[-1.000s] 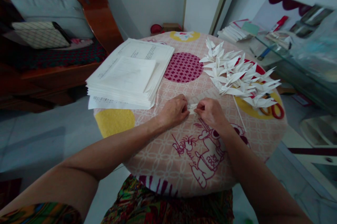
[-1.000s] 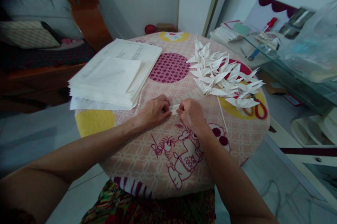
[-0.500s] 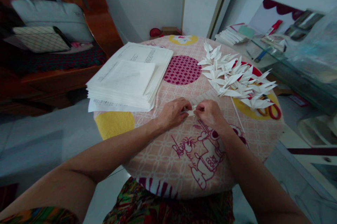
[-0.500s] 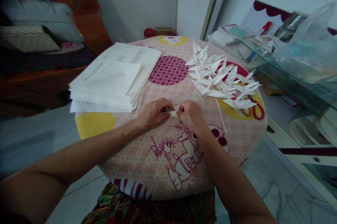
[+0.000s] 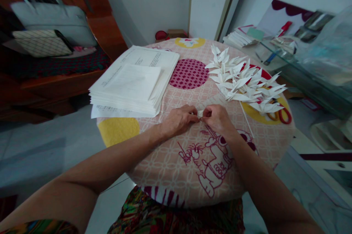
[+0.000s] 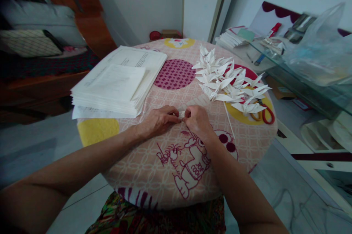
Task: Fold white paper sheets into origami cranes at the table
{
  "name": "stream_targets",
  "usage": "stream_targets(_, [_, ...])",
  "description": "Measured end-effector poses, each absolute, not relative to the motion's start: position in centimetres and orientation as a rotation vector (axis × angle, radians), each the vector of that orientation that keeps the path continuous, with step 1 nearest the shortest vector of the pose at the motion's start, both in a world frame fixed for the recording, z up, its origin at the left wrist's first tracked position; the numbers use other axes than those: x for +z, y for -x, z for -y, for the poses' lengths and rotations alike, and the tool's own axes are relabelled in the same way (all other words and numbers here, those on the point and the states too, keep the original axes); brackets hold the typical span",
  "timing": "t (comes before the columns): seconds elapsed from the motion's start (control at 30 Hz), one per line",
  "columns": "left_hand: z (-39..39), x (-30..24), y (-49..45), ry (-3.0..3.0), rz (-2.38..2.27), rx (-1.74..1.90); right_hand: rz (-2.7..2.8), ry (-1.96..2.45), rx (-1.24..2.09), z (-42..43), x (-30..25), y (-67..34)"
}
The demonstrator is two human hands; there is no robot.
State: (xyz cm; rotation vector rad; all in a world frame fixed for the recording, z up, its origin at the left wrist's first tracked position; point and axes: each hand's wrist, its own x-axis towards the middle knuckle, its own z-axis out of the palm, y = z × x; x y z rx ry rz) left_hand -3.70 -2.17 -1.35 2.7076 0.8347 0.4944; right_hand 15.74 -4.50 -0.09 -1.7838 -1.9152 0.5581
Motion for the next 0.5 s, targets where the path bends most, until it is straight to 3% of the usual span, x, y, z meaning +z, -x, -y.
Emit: stream_targets(0.5, [1.7,-0.4,4.9,-2.647,-0.641,0.505,1.834,1.850,0.561,4.4,0.4,-16.7])
